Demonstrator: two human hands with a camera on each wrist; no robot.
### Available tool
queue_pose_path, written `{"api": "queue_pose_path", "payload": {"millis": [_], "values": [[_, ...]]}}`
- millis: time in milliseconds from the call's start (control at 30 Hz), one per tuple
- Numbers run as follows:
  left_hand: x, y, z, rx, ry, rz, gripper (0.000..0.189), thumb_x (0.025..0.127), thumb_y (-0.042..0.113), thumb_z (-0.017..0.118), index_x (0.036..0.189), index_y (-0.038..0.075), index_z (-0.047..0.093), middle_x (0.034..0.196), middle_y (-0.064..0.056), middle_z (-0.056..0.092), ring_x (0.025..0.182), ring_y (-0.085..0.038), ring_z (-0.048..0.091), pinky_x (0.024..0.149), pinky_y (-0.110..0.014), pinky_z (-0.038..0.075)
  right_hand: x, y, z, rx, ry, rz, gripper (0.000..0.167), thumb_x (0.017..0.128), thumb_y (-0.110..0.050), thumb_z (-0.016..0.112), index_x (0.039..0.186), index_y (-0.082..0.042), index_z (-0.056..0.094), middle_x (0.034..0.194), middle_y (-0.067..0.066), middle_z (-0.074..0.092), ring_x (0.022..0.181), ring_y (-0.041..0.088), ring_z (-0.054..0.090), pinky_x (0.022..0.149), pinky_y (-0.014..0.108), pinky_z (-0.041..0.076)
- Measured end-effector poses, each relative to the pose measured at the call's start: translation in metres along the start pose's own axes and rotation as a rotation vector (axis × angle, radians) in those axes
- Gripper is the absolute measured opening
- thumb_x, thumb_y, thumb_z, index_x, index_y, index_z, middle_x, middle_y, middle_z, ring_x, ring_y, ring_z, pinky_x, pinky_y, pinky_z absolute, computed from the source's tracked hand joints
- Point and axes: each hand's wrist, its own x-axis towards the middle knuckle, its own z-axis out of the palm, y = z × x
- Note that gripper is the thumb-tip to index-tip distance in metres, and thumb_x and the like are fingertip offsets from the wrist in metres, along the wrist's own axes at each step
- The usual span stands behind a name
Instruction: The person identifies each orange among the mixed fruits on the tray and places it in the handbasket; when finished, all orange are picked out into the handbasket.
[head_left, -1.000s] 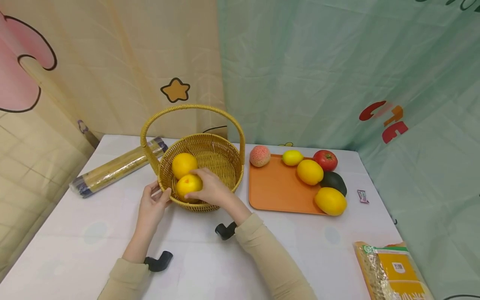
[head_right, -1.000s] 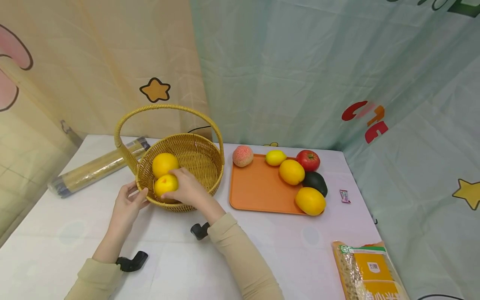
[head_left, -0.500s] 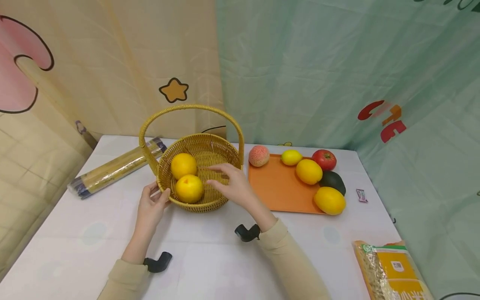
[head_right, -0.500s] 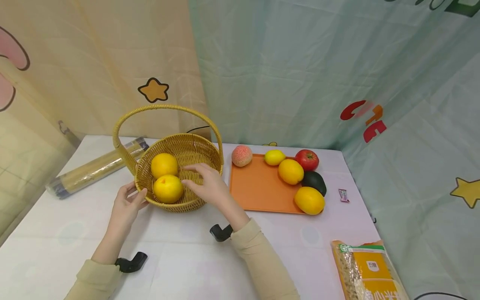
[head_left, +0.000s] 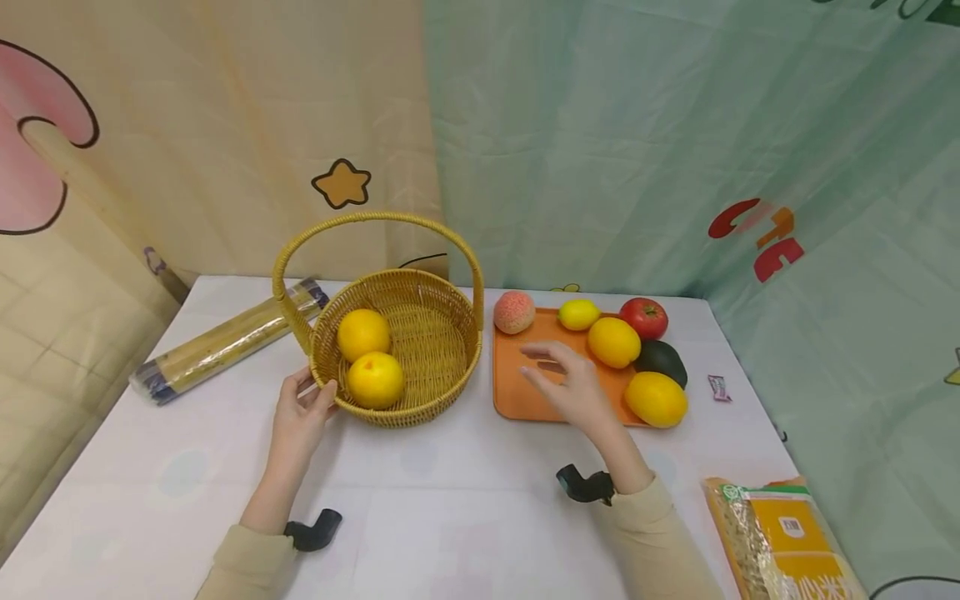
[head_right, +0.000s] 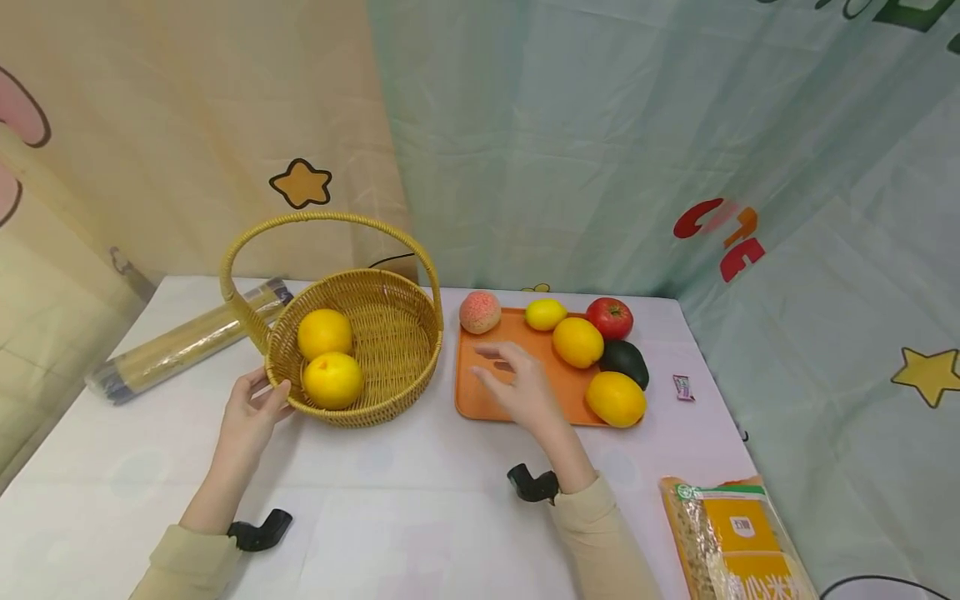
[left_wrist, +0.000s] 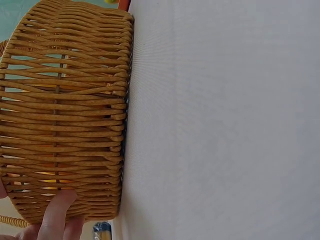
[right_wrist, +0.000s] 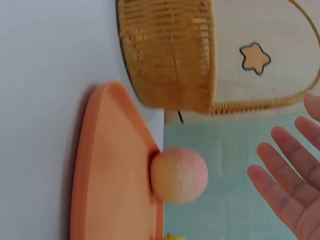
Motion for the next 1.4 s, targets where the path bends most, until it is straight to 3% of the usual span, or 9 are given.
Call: {"api": "queue_pose_path", "payload": {"millis": [367,600,767,900,1133,1400], "values": [[0.0,-0.003,-0.001,0.006,0.004,-0.001,0.064,0.103,0.025,0.049,0.155,0.003,0.018,0.156,-0.02,0.028,0.135,-0.03,0.042,0.093,-0.017,0.055,-0.038,0.028,-0.059,-0.188,0.134,0.162,0.035,0.092,-0.019,0.07,0.125,-0.006,0.063,0.125,0.012,0.065,0.114,0.03,0.061,0.101,0.049,0.052],[0.002,-0.004,0.0,0.002,0.005,0.001,0.063,0.103,0.024,0.049,0.154,0.002,0.018,0.156,-0.02,0.028,0.135,-0.031,0.042,0.092,-0.016,0.055,-0.057,0.042,-0.089,-0.197,0.161,0.343,0.045,0.097,-0.032,0.063,0.134,-0.008,0.056,0.135,0.016,0.057,0.127,0.036,0.05,0.11,0.058,0.042],[0.002,-0.004,0.001,-0.001,0.007,0.001,0.063,0.103,0.023,0.049,0.154,0.002,0.018,0.156,-0.021,0.028,0.135,-0.031,0.043,0.093,-0.019,0.055,-0.065,0.053,-0.101,-0.203,0.19,0.415,0.053,0.097,-0.036,0.062,0.139,-0.005,0.052,0.14,0.02,0.053,0.132,0.039,0.045,0.112,0.061,0.038],[0.003,-0.004,0.0,-0.012,0.003,0.0,0.063,0.103,0.022,0.049,0.154,0.002,0.017,0.157,-0.02,0.027,0.136,-0.031,0.042,0.095,-0.02,0.055,-0.067,0.062,-0.106,-0.22,0.172,0.48,0.059,0.097,-0.038,0.061,0.142,-0.003,0.048,0.144,0.023,0.047,0.135,0.041,0.039,0.113,0.063,0.036],[0.003,-0.004,0.0,-0.024,0.002,0.006,0.063,0.103,0.021,0.049,0.154,0.001,0.017,0.157,-0.021,0.027,0.136,-0.031,0.041,0.091,-0.014,0.055,-0.066,0.079,-0.108,-0.253,0.073,0.556,0.07,0.096,-0.043,0.061,0.148,-0.001,0.038,0.149,0.029,0.037,0.136,0.046,0.033,0.113,0.065,0.034],[0.003,-0.003,0.0,-0.012,-0.007,0.006,0.064,0.103,0.022,0.049,0.154,0.001,0.017,0.157,-0.021,0.027,0.136,-0.031,0.041,0.094,-0.017,0.055,-0.066,0.085,-0.103,-0.24,0.015,0.638,0.079,0.093,-0.04,0.066,0.151,-0.001,0.031,0.154,0.032,0.025,0.138,0.051,0.024,0.114,0.071,0.027]]}}
